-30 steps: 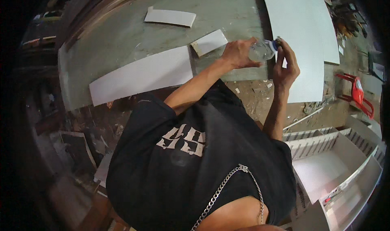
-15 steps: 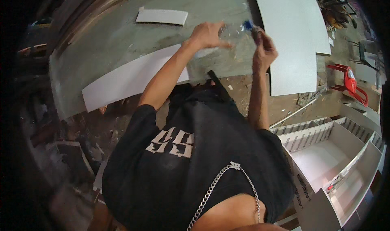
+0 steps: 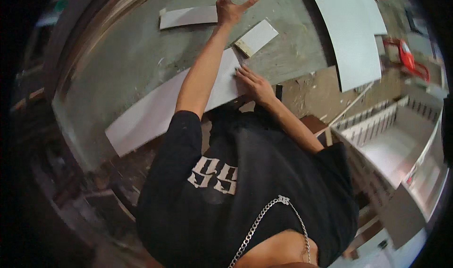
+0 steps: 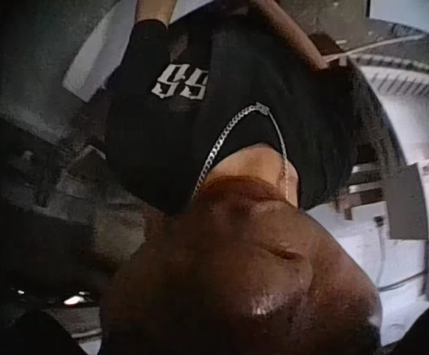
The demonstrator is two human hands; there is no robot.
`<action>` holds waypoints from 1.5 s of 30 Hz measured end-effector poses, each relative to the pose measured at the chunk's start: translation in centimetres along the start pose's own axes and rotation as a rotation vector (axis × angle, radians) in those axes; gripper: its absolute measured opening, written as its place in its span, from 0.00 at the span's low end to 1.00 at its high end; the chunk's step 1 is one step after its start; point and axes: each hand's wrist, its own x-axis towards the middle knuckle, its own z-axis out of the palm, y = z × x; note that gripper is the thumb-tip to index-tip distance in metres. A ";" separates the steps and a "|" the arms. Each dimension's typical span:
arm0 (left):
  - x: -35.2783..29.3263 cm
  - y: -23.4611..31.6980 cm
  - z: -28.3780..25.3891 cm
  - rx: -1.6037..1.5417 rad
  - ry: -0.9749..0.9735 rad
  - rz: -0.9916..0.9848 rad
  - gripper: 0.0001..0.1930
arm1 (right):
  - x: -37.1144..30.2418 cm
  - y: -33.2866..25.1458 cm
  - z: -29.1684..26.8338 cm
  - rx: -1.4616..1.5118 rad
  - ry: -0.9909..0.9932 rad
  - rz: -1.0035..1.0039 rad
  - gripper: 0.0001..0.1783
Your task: The person sands the edges of a brown wooden board using a sanding block, then picks up a white board and wipes its surface with a small cloth.
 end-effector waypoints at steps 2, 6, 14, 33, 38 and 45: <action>-1.0 -0.9 0.8 -0.046 0.001 -0.113 0.47 | -1.5 -1.5 0.2 0.003 0.063 0.038 0.31; -0.9 -1.3 0.7 0.054 0.173 0.255 0.48 | -1.0 -3.0 1.2 0.040 0.289 0.289 0.18; -12.1 -1.6 -7.9 -0.109 -0.128 0.060 0.21 | 1.8 -7.7 -0.4 0.012 0.537 0.817 0.12; -12.0 -1.9 -8.0 0.207 -0.347 -0.079 0.15 | 0.8 -5.6 -2.8 0.114 0.424 0.709 0.15; -11.9 -2.0 -8.5 0.174 -0.374 -0.130 0.14 | 2.2 -4.5 -1.6 0.086 0.296 0.541 0.17; -11.5 -1.9 -8.0 0.087 -0.333 -0.132 0.12 | 3.2 -4.8 -0.5 0.133 0.473 0.820 0.11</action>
